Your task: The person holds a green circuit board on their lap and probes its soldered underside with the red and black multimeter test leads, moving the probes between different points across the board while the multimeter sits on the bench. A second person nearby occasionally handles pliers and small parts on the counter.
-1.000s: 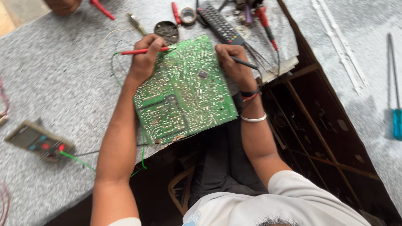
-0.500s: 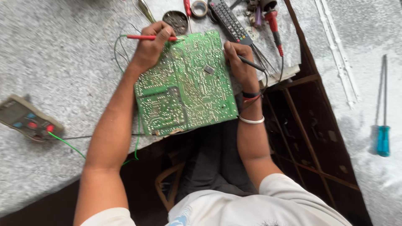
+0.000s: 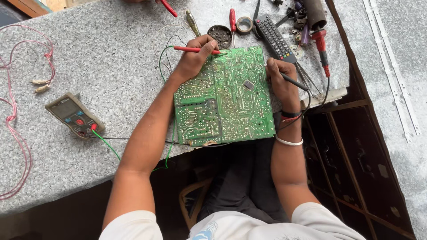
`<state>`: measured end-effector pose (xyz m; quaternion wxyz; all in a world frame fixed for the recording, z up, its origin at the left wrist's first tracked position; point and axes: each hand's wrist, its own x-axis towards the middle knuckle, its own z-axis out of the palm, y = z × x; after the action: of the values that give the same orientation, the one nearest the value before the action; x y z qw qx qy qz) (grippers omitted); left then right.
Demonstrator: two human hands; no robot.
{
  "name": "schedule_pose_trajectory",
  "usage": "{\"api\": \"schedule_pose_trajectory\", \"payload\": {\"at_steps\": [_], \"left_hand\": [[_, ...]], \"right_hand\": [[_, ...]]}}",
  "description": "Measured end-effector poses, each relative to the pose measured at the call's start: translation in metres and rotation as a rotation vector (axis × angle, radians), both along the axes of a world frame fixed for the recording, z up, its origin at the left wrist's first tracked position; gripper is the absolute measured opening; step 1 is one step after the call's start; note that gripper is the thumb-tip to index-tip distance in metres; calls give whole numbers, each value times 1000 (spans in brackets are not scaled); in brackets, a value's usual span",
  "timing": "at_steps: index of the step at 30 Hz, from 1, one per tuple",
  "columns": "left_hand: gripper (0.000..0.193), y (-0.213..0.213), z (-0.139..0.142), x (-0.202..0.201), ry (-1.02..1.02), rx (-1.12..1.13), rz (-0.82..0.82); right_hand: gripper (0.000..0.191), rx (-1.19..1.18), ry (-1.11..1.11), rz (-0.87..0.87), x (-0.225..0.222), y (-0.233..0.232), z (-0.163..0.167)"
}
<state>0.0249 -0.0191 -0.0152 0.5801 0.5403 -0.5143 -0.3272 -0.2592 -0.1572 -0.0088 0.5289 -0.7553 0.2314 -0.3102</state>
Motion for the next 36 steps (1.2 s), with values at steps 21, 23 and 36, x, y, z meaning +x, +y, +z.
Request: {"api": "schedule_pose_trajectory", "payload": {"at_steps": [21,23,36], "left_hand": [[32,2,0,-4,5,-77,-26],[32,3,1,-4,-7,-70,-29],[30,1,-1,-5,-42,-56,15]], "right_hand": [[60,25,-4,-11,-2,3,5],[60,10,10,-9,-2,3,5],[56,14,-25,-4,-3,3,1]]}}
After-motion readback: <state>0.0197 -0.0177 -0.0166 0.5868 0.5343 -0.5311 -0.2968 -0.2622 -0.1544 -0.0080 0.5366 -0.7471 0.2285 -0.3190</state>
